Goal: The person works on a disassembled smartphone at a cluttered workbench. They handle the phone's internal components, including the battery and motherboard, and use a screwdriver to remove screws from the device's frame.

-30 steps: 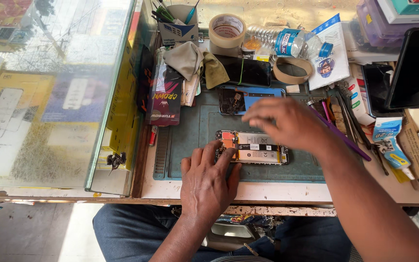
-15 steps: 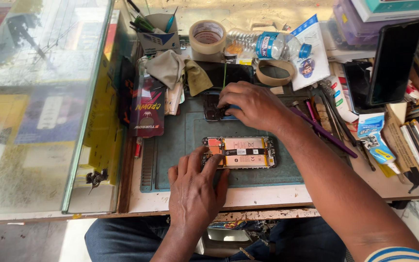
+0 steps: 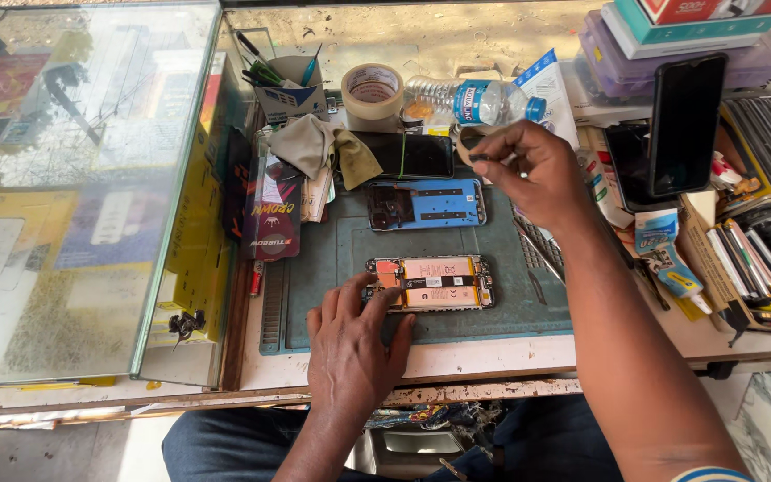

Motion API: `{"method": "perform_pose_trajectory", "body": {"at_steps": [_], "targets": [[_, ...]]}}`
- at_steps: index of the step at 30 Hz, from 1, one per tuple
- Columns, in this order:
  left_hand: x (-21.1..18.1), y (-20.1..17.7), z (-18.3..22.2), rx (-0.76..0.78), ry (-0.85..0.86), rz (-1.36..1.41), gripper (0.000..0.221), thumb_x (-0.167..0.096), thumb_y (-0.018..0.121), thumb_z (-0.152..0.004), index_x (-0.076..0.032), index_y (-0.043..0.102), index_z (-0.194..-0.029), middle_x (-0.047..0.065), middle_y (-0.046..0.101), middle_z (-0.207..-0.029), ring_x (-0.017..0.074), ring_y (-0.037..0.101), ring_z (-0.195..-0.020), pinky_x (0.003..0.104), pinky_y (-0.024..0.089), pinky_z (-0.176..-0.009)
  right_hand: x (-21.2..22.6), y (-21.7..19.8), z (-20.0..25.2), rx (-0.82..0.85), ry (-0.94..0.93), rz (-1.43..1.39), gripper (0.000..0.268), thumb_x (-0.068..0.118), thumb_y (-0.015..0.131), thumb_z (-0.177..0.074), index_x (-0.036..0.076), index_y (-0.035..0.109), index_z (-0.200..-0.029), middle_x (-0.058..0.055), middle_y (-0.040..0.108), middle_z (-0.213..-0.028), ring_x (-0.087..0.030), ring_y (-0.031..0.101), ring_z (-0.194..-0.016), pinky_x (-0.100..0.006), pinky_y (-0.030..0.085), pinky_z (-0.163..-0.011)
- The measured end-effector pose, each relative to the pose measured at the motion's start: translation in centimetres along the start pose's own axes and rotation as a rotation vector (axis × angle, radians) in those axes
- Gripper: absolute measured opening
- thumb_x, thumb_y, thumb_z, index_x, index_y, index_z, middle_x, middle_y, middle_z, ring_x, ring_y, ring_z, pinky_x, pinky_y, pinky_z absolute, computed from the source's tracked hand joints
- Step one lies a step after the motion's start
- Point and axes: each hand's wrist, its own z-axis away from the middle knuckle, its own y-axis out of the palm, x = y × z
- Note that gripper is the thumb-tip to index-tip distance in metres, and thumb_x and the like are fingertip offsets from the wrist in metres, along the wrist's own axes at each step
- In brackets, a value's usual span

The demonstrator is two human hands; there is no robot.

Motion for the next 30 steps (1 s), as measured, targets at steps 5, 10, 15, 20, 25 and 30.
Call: {"method": "perform_pose_trajectory", "body": {"at_steps": [5, 10, 15, 20, 25, 30], "targets": [[-0.1, -0.5, -0.9, -0.043, 0.09, 0.051, 0.06, -0.034, 0.079, -0.081, -0.011, 0.061, -0.133, 0.015, 0.059, -0.132, 0.0333, 0.053, -0.121, 0.051, 0.037, -0.096, 0.9, -0.7, 5.3, -0.106, 0.195, -0.265, 0.023, 0.006, 0.077, -0.098, 0.008, 0.059, -0.113, -0.007, 0.071, -0.096, -0.01, 0.069, -0.081, -0.023, 0.057, -0.065], [-0.3, -0.1, -3.8, 0.022, 0.31, 0.111, 0.075, -0.031, 0.084, -0.075, -0.011, 0.055, -0.141, 0.015, 0.059, -0.137, 0.0336, 0.052, -0.129, 0.05, 0.036, -0.104, 3.0, 0.0, 9.2, -0.199, 0.34, -0.359, 0.049, 0.009, 0.075, -0.092, 0.008, 0.055, -0.137, -0.007, 0.071, -0.094, -0.012, 0.069, -0.073, -0.025, 0.058, -0.058], [0.0, 0.8, -5.9, 0.144, 0.438, 0.093, 0.085, -0.034, 0.087, -0.072, -0.012, 0.052, -0.147, 0.011, 0.062, -0.136, 0.0309, 0.053, -0.128, 0.051, 0.034, -0.106, 4.2, 0.9, 11.7, -0.204, 0.372, -0.324, 0.059, 0.009, 0.07, -0.096, 0.008, 0.049, -0.151, -0.009, 0.071, -0.093, -0.013, 0.071, -0.074, -0.026, 0.06, -0.06], [0.4, 0.7, -5.5, 0.228, 0.404, 0.098, 0.088, -0.039, 0.087, -0.072, -0.014, 0.05, -0.149, 0.01, 0.062, -0.134, 0.0292, 0.054, -0.127, 0.049, 0.033, -0.104, 3.6, 1.9, 13.3, -0.254, 0.335, -0.24, 0.047, 0.007, 0.07, -0.097, 0.004, 0.055, -0.142, -0.01, 0.072, -0.092, -0.014, 0.072, -0.074, -0.026, 0.06, -0.061], [0.4, -0.1, -4.6, 0.291, 0.362, 0.096, 0.082, -0.036, 0.087, -0.073, -0.014, 0.055, -0.145, 0.008, 0.063, -0.132, 0.0281, 0.054, -0.125, 0.05, 0.032, -0.102, 2.9, 2.2, 14.3, -0.322, 0.273, -0.19, 0.04, 0.008, 0.072, -0.096, 0.005, 0.055, -0.132, -0.01, 0.076, -0.095, -0.012, 0.073, -0.078, -0.024, 0.058, -0.063], [0.5, -0.4, -4.3, 0.279, 0.354, 0.133, 0.074, -0.034, 0.086, -0.073, -0.015, 0.061, -0.14, 0.006, 0.064, -0.131, 0.0266, 0.054, -0.125, 0.049, 0.033, -0.103, 1.7, 2.1, 14.6, -0.308, 0.254, -0.208, 0.024, 0.007, 0.075, -0.097, 0.005, 0.061, -0.117, -0.009, 0.075, -0.095, -0.012, 0.074, -0.083, -0.025, 0.058, -0.065]]}}
